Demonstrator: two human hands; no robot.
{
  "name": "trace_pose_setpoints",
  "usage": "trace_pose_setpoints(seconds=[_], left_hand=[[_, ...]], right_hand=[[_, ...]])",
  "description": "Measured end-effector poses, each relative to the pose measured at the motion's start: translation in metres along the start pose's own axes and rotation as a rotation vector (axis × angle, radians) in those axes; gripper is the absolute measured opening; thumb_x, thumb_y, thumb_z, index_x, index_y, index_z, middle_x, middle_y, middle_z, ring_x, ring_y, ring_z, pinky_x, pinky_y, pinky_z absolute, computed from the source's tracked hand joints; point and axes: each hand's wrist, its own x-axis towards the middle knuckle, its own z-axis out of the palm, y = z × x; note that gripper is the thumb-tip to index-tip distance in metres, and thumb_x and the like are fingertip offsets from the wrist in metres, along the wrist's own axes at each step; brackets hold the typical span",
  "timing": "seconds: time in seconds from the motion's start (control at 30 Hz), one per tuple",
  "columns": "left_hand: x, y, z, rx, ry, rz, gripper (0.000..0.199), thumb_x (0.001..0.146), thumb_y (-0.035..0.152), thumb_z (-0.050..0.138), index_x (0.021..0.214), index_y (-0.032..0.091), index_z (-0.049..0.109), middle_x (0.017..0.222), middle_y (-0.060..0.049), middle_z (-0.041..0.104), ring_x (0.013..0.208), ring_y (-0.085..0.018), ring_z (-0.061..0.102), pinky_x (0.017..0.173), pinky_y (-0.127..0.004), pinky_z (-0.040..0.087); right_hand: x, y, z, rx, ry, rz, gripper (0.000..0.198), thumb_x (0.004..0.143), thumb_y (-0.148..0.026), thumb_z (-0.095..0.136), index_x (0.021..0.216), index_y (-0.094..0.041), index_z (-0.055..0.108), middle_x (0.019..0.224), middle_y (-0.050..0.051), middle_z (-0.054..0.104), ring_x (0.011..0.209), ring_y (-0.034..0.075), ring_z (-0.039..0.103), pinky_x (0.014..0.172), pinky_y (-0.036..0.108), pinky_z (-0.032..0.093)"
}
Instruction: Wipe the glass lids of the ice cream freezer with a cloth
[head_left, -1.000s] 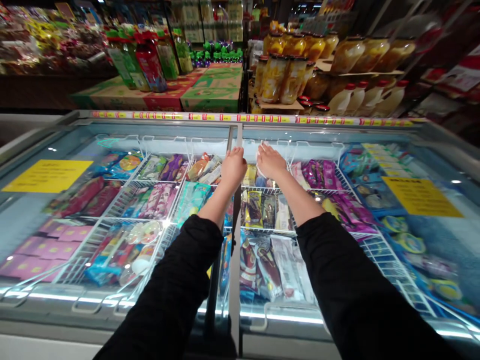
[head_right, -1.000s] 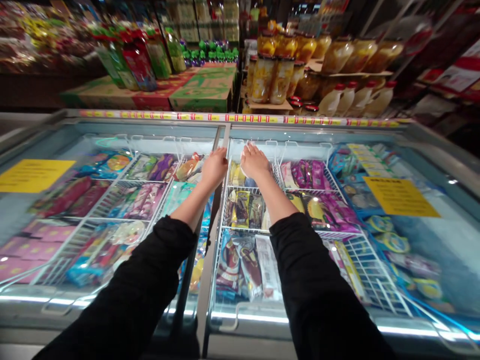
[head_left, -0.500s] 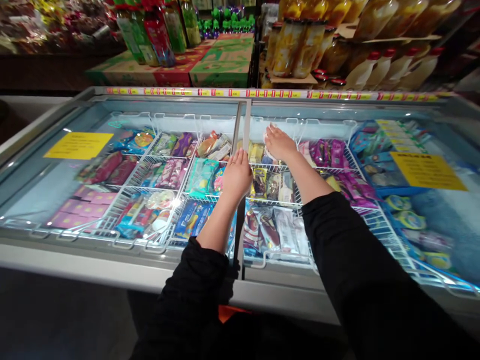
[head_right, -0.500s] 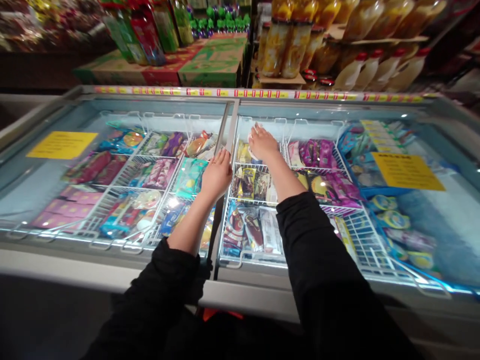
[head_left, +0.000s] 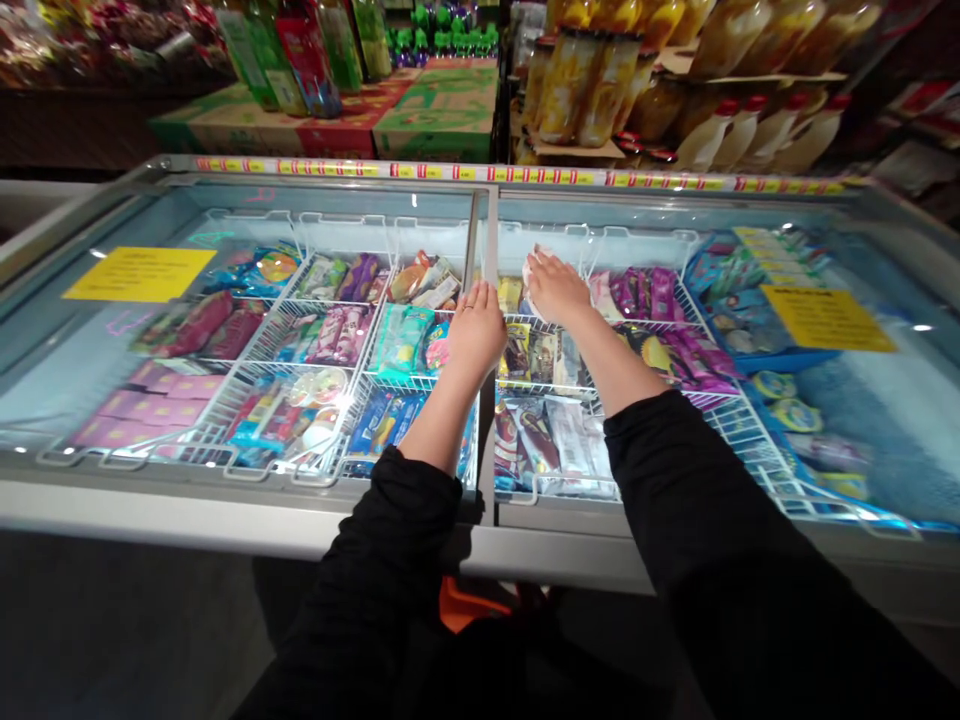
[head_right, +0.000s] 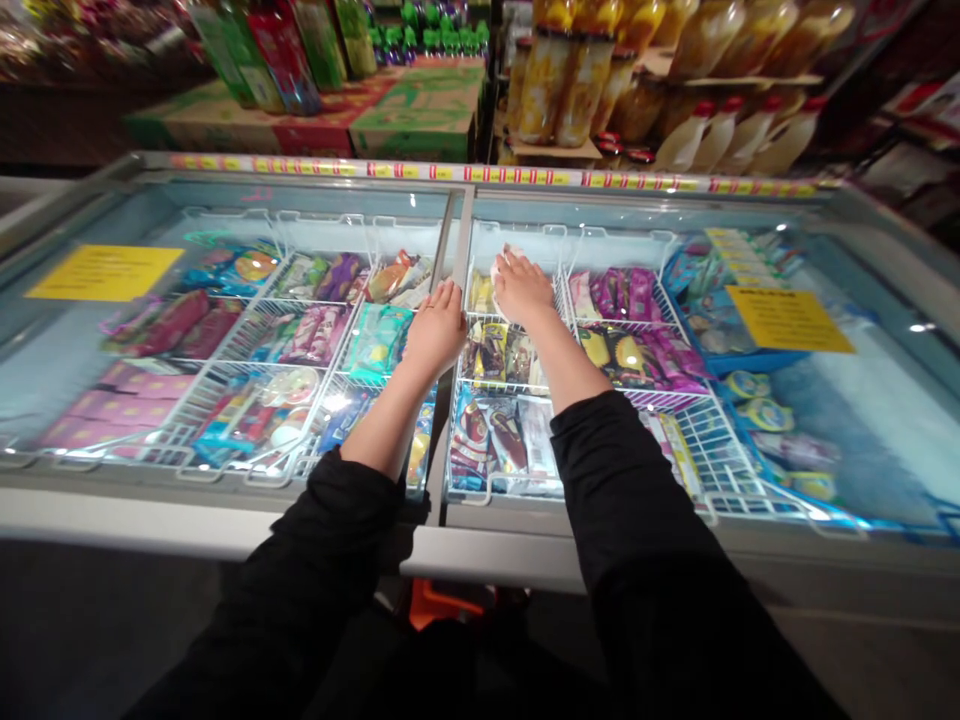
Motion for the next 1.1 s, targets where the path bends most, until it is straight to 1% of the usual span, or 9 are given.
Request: trace_pose_setpoints(seconds=[0.17,0.27,0.37,0.43,0.53,0.63,0.77,0.93,1.1], left_hand=[[0.000,0.004,-0.001,-0.019,0.012,-0.009,0.060,0.102,0.011,0.038,0.161,0.000,0.043,0.168,-0.022,0.042,0.160,-0.028,0.038,0.133,-0.043,0.031],[0.000,0.006,-0.001,-0.017,0.018,-0.011,0.060,0.102,0.010,0.039,0.160,0.000,0.044,0.168,-0.022,0.043,0.159,-0.027,0.039,0.132,-0.043,0.031],[-0.001,0.005,-0.002,-0.021,0.019,-0.009,0.060,0.102,0.010,0.038,0.161,0.002,0.045,0.168,-0.021,0.043,0.159,-0.026,0.039,0.132,-0.043,0.032],[-0.001,0.004,-0.002,-0.026,0.015,-0.003,0.060,0.102,0.010,0.038,0.161,0.002,0.044,0.169,-0.021,0.042,0.160,-0.026,0.038,0.132,-0.042,0.031],[0.000,0.004,-0.003,-0.033,0.008,-0.003,0.060,0.102,0.010,0.037,0.161,-0.001,0.044,0.169,-0.021,0.041,0.161,-0.027,0.037,0.133,-0.040,0.030],[0.002,0.003,-0.001,-0.049,0.014,-0.012,0.060,0.101,0.010,0.039,0.160,0.001,0.045,0.169,-0.021,0.042,0.160,-0.027,0.038,0.132,-0.041,0.030],[0.005,0.000,0.002,-0.072,0.028,-0.004,0.060,0.099,0.011,0.043,0.159,0.004,0.047,0.168,-0.020,0.044,0.159,-0.027,0.039,0.132,-0.042,0.032],[0.006,-0.004,0.002,-0.063,0.028,0.014,0.058,0.101,0.010,0.040,0.158,0.004,0.048,0.168,-0.019,0.045,0.160,-0.025,0.039,0.132,-0.041,0.033],[0.005,-0.004,-0.002,-0.061,0.025,0.026,0.057,0.102,0.009,0.038,0.157,0.004,0.050,0.168,-0.019,0.045,0.159,-0.025,0.039,0.132,-0.041,0.032]], right_hand=[[-0.039,-0.021,0.006,-0.031,0.062,0.047,0.066,0.107,-0.032,0.023,0.166,-0.006,0.037,0.174,0.014,0.035,0.162,0.031,0.031,0.133,0.052,0.023],[-0.042,-0.024,0.007,-0.034,0.037,-0.086,0.065,0.107,-0.032,0.024,0.167,-0.009,0.038,0.175,0.012,0.035,0.162,0.029,0.030,0.134,0.050,0.024],[-0.026,-0.013,0.004,-0.016,-0.012,-0.255,0.063,0.108,-0.032,0.025,0.167,-0.015,0.038,0.176,0.007,0.032,0.163,0.026,0.028,0.134,0.049,0.023],[-0.014,-0.001,0.003,-0.005,-0.035,-0.297,0.064,0.108,-0.033,0.025,0.168,-0.016,0.036,0.177,0.007,0.029,0.164,0.025,0.027,0.134,0.048,0.023],[-0.013,0.010,0.004,-0.003,-0.016,-0.233,0.065,0.108,-0.034,0.025,0.169,-0.012,0.033,0.177,0.011,0.029,0.164,0.027,0.026,0.134,0.049,0.023],[-0.033,0.007,0.007,-0.020,0.021,-0.138,0.066,0.108,-0.033,0.024,0.168,-0.008,0.033,0.176,0.014,0.032,0.163,0.031,0.028,0.134,0.051,0.025],[-0.058,-0.007,0.008,-0.037,0.030,-0.155,0.066,0.108,-0.035,0.022,0.168,-0.009,0.034,0.176,0.011,0.033,0.163,0.030,0.028,0.134,0.050,0.025],[-0.044,-0.002,0.002,-0.008,-0.021,-0.268,0.064,0.108,-0.034,0.023,0.169,-0.018,0.034,0.177,0.004,0.030,0.164,0.027,0.027,0.134,0.050,0.025],[-0.042,0.010,0.003,-0.006,0.009,-0.142,0.066,0.108,-0.035,0.023,0.169,-0.012,0.033,0.176,0.010,0.031,0.163,0.030,0.028,0.133,0.051,0.027]])
